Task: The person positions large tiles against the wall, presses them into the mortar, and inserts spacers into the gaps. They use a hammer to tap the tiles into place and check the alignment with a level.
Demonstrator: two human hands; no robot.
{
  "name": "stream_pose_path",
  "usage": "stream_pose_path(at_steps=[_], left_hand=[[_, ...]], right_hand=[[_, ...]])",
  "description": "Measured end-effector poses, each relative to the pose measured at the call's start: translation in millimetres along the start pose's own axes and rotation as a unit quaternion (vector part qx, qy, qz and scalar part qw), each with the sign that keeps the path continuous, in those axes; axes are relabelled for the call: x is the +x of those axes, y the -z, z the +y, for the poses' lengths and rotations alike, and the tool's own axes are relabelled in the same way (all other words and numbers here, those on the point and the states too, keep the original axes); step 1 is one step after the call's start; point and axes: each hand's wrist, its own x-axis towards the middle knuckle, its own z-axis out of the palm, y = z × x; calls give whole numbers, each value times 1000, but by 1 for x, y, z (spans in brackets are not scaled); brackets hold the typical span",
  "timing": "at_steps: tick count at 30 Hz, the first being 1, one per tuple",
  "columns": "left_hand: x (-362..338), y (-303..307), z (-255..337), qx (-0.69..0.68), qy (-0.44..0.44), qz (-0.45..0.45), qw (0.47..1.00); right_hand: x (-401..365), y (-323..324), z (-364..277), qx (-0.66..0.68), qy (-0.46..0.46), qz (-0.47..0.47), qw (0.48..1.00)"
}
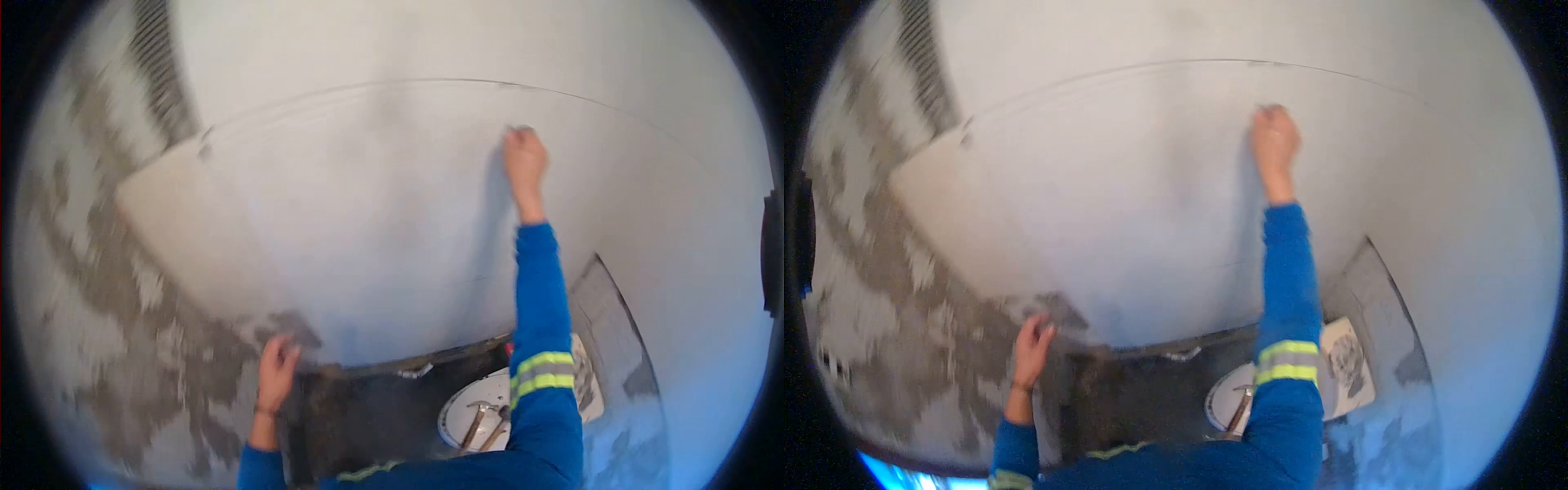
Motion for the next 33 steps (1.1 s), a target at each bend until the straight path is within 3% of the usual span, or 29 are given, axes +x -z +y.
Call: stream_pose_path(at_steps=[3,4,5,6,7,10,12,15,19,24,25,27,31,33], left_hand=[[10,-1,-35,-38,-3,1,999],[13,-1,-31,-71,46,-7,996],[16,-3,-35,-48,29,4,998],[18,-5,-34,-56,31,5,998],[19,-8,-36,-64,30,0,998],[12,-15,-56,-106,57,-16,993],[14,-9,-85,-126,88,-26,988],[18,1,-135,-127,104,-43,985],[41,18,-179,-142,121,-73,980],[69,21,-234,-99,115,-107,983],[74,20,-236,-164,116,-117,973],[81,20,-240,-232,116,-138,956],[101,19,-246,-198,99,-202,954],[110,10,-257,-185,79,-225,953]], right_hand=[[-103,2,-88,109,-86,-269,953],[-168,-14,-104,161,-128,-365,908],[-229,-15,-133,245,-191,-452,836],[-280,-6,-164,420,-245,-494,721],[-321,-1,-198,390,-298,-543,681],[-379,12,-256,410,-268,-571,658],[-388,13,-280,385,-390,-598,585],[-412,4,-296,401,-409,-605,553],[-453,-22,-317,375,-431,-584,577],[-480,-47,-352,321,-552,-508,578],[-480,-50,-355,314,-558,-501,583],[-480,-53,-359,301,-534,-497,614],[-492,-61,-363,339,-560,-436,617],[-500,-67,-354,317,-521,-457,648]])
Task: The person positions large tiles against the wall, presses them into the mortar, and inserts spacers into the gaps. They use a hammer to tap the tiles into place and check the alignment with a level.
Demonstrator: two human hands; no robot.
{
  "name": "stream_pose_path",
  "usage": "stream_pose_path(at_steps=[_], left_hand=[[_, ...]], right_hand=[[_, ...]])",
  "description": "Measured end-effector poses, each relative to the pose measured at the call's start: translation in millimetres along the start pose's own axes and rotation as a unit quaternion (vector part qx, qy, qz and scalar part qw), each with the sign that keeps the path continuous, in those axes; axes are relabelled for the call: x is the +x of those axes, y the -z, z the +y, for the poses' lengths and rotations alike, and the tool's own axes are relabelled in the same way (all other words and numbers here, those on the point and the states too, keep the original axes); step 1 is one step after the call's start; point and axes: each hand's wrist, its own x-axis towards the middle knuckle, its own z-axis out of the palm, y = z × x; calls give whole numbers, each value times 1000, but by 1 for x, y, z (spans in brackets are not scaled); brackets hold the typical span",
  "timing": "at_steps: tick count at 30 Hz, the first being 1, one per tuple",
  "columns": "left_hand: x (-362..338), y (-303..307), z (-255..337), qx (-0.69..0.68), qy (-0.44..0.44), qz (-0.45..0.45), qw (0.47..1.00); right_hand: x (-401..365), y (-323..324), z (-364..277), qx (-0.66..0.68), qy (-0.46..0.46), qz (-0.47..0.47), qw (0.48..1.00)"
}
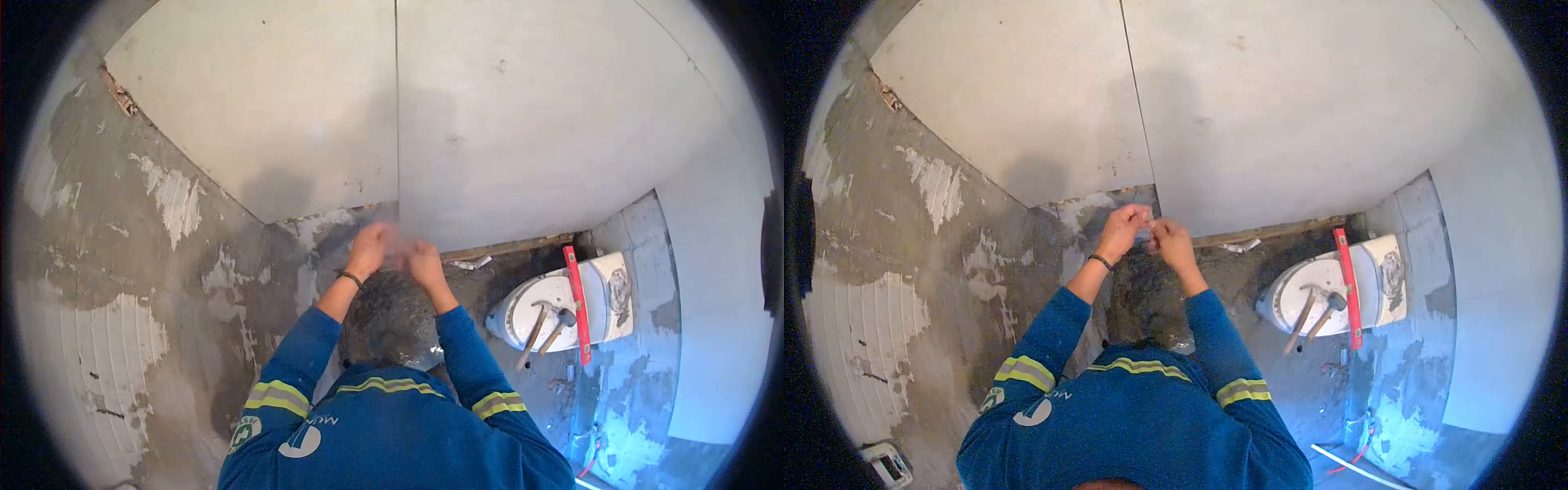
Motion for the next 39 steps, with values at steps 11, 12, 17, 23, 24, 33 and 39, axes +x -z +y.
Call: stream_pose_path(at_steps=[11,12,17,23,24,33,39], left_hand=[[46,62,-48,-454,163,186,856],[47,61,-52,-475,147,177,849],[31,63,-30,-467,129,200,852],[39,77,-73,-524,91,141,835],[39,74,-70,-516,111,138,838],[34,74,-49,-469,107,172,860],[40,92,-82,-467,75,87,877]], right_hand=[[21,-8,7,57,15,80,995],[23,-13,11,100,6,87,991],[29,-25,21,123,-21,121,985],[35,-24,46,-15,-15,163,986],[35,-28,40,54,-15,194,979],[58,-49,57,-44,32,256,965],[71,-51,48,-95,159,341,922]])
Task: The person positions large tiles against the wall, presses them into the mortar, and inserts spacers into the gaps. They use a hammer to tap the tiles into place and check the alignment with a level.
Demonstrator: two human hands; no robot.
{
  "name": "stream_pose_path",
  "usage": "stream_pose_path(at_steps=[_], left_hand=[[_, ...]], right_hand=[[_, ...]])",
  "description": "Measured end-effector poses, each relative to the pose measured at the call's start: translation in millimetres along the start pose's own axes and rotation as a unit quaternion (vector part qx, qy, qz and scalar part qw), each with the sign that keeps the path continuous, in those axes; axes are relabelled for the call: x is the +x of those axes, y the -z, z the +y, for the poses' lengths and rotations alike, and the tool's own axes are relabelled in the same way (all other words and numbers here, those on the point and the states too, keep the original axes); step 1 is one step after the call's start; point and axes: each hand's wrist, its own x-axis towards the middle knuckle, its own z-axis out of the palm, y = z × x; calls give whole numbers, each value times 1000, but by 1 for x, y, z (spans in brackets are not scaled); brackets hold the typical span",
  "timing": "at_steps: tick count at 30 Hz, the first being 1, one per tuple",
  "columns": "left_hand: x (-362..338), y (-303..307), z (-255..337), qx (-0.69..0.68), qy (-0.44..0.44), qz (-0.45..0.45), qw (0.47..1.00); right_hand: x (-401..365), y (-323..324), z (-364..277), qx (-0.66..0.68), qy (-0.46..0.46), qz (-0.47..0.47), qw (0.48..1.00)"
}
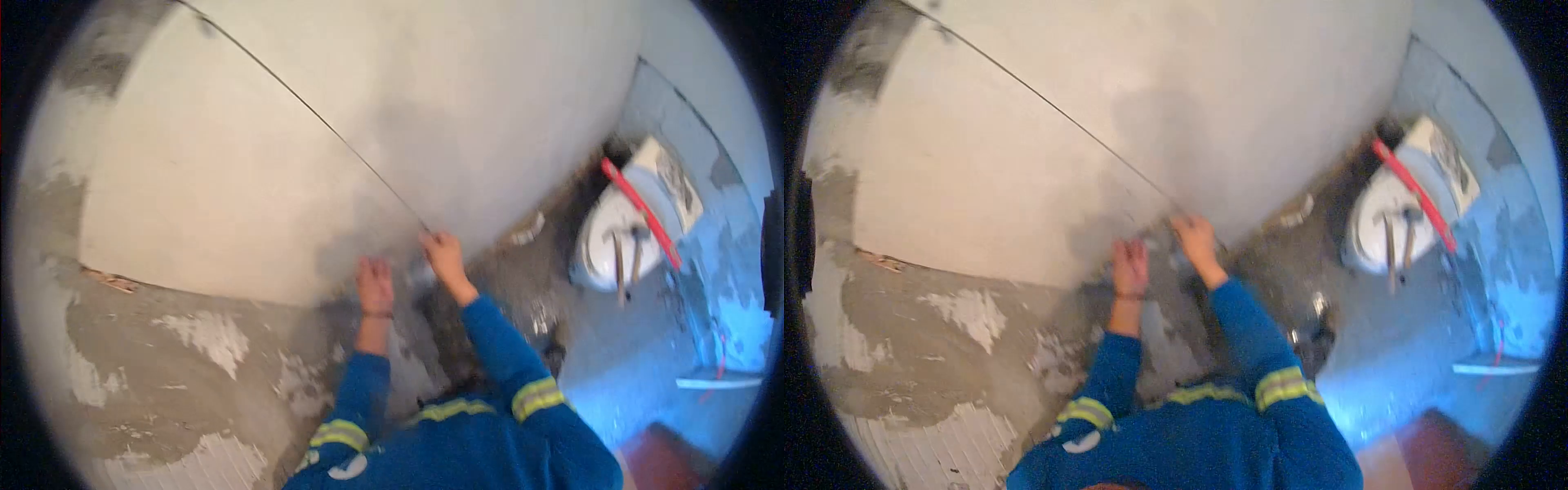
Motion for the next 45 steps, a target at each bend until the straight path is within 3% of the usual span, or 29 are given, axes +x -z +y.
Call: stream_pose_path(at_steps=[2,3,4,6,10,15,18,45], left_hand=[[-4,-13,3,-17,4,23,1000],[-11,-18,7,-33,12,45,998],[-13,-23,11,-41,5,37,998],[-15,-31,13,-37,29,49,998],[-15,-30,6,-24,12,53,998],[-13,-37,5,-10,11,44,999],[-12,-28,3,-7,-5,38,999],[-13,-37,6,6,-18,54,998]], right_hand=[[4,1,-27,72,-169,-35,982],[6,3,-45,119,-184,-32,975],[15,5,-62,118,-171,-34,978],[25,10,-95,55,31,62,996],[54,40,-129,-109,194,56,973],[34,32,-43,-169,161,6,972],[20,22,-26,-201,141,-7,969],[28,-2,-42,-246,121,31,961]])
